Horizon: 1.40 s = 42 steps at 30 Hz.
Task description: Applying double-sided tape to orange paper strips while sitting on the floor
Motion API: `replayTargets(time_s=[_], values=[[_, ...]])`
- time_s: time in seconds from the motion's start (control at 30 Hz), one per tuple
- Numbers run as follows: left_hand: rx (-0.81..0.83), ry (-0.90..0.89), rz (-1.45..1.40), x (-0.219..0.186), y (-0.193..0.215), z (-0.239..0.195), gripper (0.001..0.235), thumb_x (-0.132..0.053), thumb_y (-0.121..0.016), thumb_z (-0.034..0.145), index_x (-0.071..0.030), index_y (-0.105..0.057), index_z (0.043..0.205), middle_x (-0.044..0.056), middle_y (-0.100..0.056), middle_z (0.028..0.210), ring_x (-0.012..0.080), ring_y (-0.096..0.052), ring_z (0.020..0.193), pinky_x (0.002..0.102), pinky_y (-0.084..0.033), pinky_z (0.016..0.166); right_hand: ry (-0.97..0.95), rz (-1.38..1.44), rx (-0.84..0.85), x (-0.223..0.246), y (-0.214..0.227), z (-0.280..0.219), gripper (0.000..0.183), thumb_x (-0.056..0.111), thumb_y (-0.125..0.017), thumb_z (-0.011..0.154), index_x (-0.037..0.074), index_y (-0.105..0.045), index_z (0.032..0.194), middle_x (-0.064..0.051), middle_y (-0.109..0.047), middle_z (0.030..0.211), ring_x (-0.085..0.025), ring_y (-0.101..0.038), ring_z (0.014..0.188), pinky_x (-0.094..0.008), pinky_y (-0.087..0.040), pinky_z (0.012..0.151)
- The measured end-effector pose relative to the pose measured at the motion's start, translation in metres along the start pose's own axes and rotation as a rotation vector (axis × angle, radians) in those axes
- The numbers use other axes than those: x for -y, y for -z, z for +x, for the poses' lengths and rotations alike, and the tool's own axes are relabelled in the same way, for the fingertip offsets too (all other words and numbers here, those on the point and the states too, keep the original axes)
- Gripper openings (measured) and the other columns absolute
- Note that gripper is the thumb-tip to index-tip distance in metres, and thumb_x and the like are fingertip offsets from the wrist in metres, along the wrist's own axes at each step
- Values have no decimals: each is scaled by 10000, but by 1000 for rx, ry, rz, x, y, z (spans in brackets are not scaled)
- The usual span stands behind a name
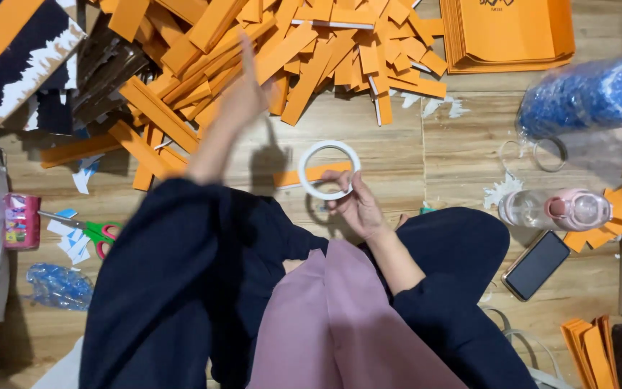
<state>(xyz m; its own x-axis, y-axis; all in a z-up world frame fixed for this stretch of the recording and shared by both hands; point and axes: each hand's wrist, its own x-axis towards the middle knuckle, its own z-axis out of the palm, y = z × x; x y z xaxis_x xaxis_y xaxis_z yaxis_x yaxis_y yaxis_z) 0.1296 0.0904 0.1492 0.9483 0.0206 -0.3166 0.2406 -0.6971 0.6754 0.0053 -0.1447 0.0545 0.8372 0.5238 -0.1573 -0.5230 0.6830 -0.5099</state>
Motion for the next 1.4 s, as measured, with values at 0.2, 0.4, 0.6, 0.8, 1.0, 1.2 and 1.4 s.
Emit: replayTargets(time_s=[0.2,0.4,0.6,0.8,1.0,1.2,1.4], values=[[-452,98,432,71,70,88,396,-306,-503,944,5,-393,1162,228,-550,1017,405,-534,936,512,-435,733,102,-123,-179,-12,35,1,317,373,-379,936,108,-441,773,-125,-585,871,-179,-587,599,-278,-510,580],[7,-162,75,15,-7,11,616,-198,-416,930,-150,-49,1422,-4,-421,665,120,-452,616,276,-445,574,70,-325,-160,-12,35,6,347,350,-413,925,34,-502,811,-126,-602,714,-168,-555,492,-220,-492,490],[608,-50,-821,81,-123,-71,277,-156,-596,840,-48,-542,1088,-55,-595,744,42,-566,591,175,-521,508,-22,-816,-263,-4,37,6,254,262,-440,940,51,-538,838,-59,-513,420,-106,-441,288,-174,-342,280],[314,26,-1033,108,-147,-77,382,-116,-687,771,-41,-531,1112,41,-629,833,113,-629,629,225,-561,519,333,-1876,-376,-19,13,4,361,258,-552,874,90,-466,1182,-142,-450,1135,-334,-431,1078,-441,-391,867],[355,12,-1050,102,-152,-68,429,-115,-716,742,-26,-529,1117,48,-634,861,101,-639,659,231,-575,565,690,-1795,18,-30,-2,7,620,474,-627,763,84,-473,1221,-95,-547,904,-267,-548,834,-408,-421,830],[203,9,-971,81,-139,-81,312,-290,-554,876,-88,-579,1113,15,-652,876,58,-626,692,186,-550,606,754,-1556,-339,-25,41,9,260,66,-473,892,-66,-548,1102,-276,-581,889,-430,-571,854,-448,-467,752],[6,-134,-660,82,-150,-82,245,-147,-668,809,-157,-653,1053,-13,-643,905,48,-558,731,162,-489,631,300,-528,-521,20,52,3,224,162,-480,872,53,-536,1060,1,-424,638,-25,-423,457,-195,-507,425]])
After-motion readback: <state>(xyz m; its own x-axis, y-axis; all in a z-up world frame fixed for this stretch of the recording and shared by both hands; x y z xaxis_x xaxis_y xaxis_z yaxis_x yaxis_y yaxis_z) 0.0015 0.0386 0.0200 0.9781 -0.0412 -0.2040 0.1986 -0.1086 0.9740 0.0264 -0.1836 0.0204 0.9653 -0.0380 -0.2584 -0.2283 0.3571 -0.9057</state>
